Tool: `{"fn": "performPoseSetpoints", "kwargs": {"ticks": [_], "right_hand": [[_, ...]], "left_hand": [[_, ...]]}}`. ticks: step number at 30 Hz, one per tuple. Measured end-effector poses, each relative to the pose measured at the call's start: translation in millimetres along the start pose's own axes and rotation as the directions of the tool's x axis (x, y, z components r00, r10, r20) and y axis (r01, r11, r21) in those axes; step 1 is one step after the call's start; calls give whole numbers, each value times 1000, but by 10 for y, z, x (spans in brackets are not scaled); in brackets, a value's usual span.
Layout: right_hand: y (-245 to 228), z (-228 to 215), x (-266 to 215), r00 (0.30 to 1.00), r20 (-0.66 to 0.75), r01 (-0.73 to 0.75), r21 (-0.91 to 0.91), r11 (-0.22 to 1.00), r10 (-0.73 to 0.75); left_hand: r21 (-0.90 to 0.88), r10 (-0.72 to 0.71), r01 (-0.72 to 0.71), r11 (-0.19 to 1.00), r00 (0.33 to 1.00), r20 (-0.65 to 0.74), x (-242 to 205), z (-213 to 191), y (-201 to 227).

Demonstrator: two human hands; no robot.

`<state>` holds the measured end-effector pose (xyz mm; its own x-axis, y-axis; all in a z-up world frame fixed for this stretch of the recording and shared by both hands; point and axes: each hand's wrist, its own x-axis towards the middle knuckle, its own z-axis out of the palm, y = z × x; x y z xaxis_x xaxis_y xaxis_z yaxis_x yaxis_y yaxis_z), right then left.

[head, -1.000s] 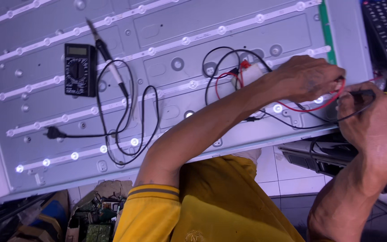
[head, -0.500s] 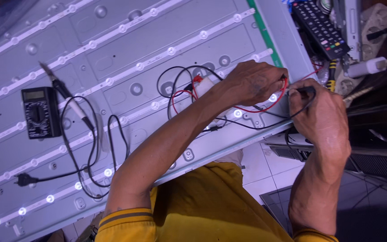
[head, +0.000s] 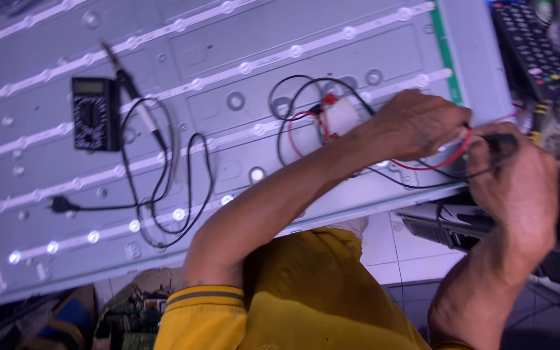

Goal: The person connects red and black wires from a power supply to the terminals of LED strips mounted on the back of a TV panel. They test multiple strips sequentially, observing which ones illuminate, and then disconnect the wires.

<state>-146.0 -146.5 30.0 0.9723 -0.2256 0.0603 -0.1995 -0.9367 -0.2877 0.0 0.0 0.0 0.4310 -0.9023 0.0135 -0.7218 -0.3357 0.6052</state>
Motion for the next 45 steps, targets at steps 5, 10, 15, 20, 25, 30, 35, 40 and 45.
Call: {"fn": "performPoseSetpoints", "kwargs": {"ticks": [5, 10, 15, 20, 25, 30, 35, 40, 45], "right_hand": [[117, 80, -6, 999, 37, -10, 166, 986, 4], [9, -11, -28, 997, 50, -74, 162, 984, 67], [43, -23, 6, 994, 71, -83, 33, 996, 80], [-48, -57, 45, 991, 56, -125, 37, 991, 123], [-255, -137, 84, 969, 93, -231, 36, 972, 227], [-343, -168, 155, 973, 94, -213, 0, 977, 212], [-647, -285, 326, 987, -19, -157, 135, 978, 161], [-726, -146, 585, 973, -168, -96, 325, 941, 158], [-729, 11, 655, 966, -182, -92, 414, 906, 181]], "left_hand": [[10, 57, -56, 998, 992, -110, 8, 125, -87], [9, 94, -94, 996, 985, -145, 60, 199, -132], [11, 82, -82, 997, 993, -87, 62, 148, -119], [10, 61, -61, 998, 998, 24, 19, -28, -62], [12, 32, -33, 999, 997, 67, -44, -113, -25], [-33, -61, 67, 997, 987, 147, -72, -289, -4], [-115, -81, 85, 990, 996, 35, -182, -710, -140], [-195, -21, 0, 981, 994, -106, -327, -1076, -252], [-128, -12, -5, 992, 992, -128, -229, -1015, -438]]}}
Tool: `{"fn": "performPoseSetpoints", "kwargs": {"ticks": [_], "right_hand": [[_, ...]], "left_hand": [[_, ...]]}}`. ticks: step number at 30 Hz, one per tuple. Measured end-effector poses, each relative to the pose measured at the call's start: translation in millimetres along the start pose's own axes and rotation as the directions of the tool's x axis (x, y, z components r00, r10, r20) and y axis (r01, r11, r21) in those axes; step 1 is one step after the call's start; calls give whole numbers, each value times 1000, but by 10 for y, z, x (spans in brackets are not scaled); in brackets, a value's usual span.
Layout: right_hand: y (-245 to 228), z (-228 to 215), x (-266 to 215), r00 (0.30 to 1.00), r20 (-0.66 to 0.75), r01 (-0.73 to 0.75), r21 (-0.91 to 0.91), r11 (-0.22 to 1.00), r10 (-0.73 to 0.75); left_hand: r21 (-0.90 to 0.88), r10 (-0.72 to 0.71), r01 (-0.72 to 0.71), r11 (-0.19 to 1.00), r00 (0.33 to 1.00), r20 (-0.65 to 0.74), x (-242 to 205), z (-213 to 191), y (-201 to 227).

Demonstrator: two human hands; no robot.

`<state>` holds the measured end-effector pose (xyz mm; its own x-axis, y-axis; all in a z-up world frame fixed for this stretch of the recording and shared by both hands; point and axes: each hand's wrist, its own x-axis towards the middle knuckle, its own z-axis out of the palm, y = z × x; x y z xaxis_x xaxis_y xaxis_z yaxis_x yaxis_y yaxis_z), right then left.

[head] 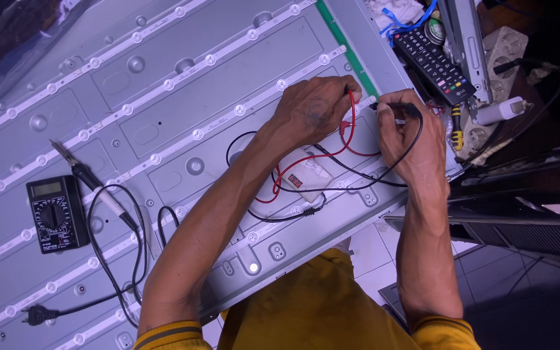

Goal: The person connects red and black wires from a power supply to the terminals of LED strips mounted on the back of a TV panel. They test multiple strips sequentially, observing which ones illuminate, and then disconnect the wires.

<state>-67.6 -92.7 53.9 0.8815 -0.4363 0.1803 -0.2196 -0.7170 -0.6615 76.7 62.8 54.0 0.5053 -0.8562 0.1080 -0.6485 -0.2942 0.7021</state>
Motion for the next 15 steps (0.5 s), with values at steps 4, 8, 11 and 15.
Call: {"fn": "performPoseSetpoints", "kwargs": {"ticks": [4, 8, 11, 15], "right_hand": [[61, 15, 3, 1000, -8, 1, -9, 1000, -1], [150, -74, -30, 999, -16, -49, -36, 998, 49], [185, -92, -39, 997, -17, -82, -46, 996, 81], [126, -44, -55, 998, -2, -68, 17, 998, 68]], "left_hand": [[-17, 11, -12, 1000, 1000, -23, 30, 53, -29], [-95, 32, -32, 995, 999, 0, 79, 31, 1], [-85, 27, -26, 996, 1000, 15, 153, 109, -28], [-88, 4, -2, 996, 1000, 23, 155, 132, -24]]}}
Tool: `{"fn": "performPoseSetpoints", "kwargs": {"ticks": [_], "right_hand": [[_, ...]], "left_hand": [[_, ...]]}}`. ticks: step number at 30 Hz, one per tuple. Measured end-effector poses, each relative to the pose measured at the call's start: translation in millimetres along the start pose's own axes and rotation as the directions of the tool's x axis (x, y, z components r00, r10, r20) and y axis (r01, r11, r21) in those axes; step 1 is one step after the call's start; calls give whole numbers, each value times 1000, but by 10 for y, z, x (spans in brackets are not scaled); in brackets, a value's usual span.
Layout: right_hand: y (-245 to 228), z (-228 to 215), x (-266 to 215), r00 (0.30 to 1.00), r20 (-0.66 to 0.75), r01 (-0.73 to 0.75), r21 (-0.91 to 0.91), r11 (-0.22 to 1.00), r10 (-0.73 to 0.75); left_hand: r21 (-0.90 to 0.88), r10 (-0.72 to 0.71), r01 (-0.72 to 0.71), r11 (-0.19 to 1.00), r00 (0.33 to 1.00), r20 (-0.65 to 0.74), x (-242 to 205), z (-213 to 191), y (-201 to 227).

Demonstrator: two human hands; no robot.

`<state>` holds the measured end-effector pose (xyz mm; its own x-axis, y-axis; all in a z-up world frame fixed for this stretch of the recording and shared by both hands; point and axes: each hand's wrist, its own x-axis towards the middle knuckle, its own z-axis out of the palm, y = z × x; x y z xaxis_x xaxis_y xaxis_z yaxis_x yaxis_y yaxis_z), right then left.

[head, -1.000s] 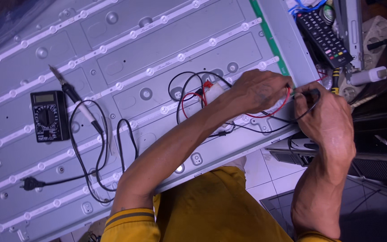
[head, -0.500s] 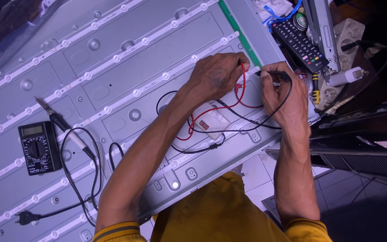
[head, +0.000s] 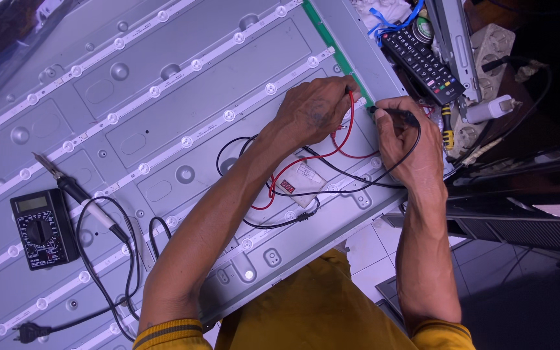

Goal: The person connects red and black wires from a power supply to the terminals of LED strips mounted on the back of a TV panel. They test multiple strips sequentially, observing which ones illuminate, and then disconnect the wires.

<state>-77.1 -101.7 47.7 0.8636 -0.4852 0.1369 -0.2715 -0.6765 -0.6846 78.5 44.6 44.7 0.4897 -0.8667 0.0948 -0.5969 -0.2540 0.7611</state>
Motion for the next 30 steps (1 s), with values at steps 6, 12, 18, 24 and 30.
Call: {"fn": "performPoseSetpoints", "kwargs": {"ticks": [6, 12, 18, 24, 30], "right_hand": [[-43, 18, 10, 999, 11, 50, 30, 998, -51], [-14, 30, 5, 998, 2, 62, 41, 997, -62], [-9, 32, 5, 997, 5, 74, 48, 996, -75], [11, 56, 16, 996, 11, 84, 31, 996, -84], [13, 65, 12, 997, 28, 69, -8, 998, -69]], "left_hand": [[-19, -30, 30, 999, 1000, -2, 12, 65, -40], [41, -45, 44, 998, 999, 14, 50, 123, -87], [41, -41, 40, 998, 999, 12, 10, 114, -64], [149, -34, 36, 988, 999, -18, 37, 170, -68], [171, -46, 50, 984, 999, -26, 64, 141, 5]]}}
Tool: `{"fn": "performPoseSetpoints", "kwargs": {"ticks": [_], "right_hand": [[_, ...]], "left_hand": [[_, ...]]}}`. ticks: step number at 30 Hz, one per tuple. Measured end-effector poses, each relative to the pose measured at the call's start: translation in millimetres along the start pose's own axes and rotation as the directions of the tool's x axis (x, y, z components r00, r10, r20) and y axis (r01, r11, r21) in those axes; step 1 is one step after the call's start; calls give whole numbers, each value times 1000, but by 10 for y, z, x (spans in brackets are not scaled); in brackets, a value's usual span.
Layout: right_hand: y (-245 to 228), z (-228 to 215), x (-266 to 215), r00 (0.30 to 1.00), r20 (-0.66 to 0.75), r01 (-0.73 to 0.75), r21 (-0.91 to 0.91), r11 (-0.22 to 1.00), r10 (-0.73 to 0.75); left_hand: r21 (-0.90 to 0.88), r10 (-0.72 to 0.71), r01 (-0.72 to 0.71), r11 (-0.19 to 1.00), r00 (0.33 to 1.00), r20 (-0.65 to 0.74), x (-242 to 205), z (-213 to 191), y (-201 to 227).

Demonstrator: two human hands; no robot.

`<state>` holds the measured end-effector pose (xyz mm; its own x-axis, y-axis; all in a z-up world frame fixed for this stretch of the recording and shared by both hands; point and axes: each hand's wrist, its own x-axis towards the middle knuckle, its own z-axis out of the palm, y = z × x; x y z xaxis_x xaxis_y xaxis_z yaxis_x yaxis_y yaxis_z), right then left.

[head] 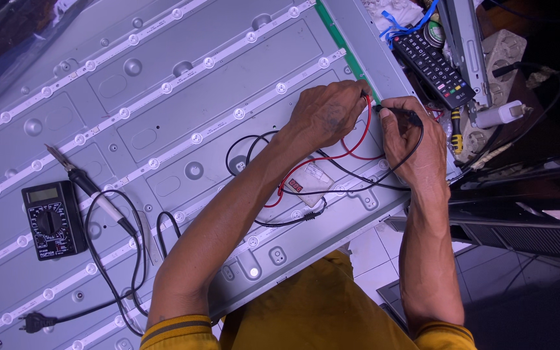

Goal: The person connects red and black wires from a power supply to the terminals of LED strips mounted on the back of a TV panel. They test multiple strips sequentially, observing which ones illuminate, and then disconnect the wires.

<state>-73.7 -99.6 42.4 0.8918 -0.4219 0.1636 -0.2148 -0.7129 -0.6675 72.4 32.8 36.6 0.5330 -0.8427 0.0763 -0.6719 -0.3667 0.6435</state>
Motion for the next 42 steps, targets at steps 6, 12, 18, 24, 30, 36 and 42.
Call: {"fn": "performPoseSetpoints", "kwargs": {"ticks": [6, 12, 18, 24, 30, 36, 42], "right_hand": [[-80, -29, 10, 1000, 11, -17, -41, 999, 17], [-55, -24, 16, 999, 20, -26, -47, 999, 27], [-81, -28, 10, 999, 29, -23, -61, 998, 25], [-4, -11, 40, 994, 46, -96, -114, 989, 102], [95, 16, 79, 999, 45, 14, -183, 983, -6], [77, -8, 84, 996, 75, 57, -222, 973, -41], [83, 18, 76, 995, 70, 86, -263, 961, -70]], "left_hand": [[26, 19, -19, 999, 1000, 2, -22, -15, 17], [-7, 34, -34, 999, 999, -5, -34, -44, -6], [-37, 14, -13, 999, 1000, 1, 8, -28, -35], [-46, 8, -5, 999, 999, 52, 77, -48, -69], [17, -107, 106, 994, 991, 79, 113, 60, -122], [54, -176, 174, 983, 983, 46, 155, 185, -83], [85, -113, 125, 988, 985, -133, 148, 439, -168]]}}
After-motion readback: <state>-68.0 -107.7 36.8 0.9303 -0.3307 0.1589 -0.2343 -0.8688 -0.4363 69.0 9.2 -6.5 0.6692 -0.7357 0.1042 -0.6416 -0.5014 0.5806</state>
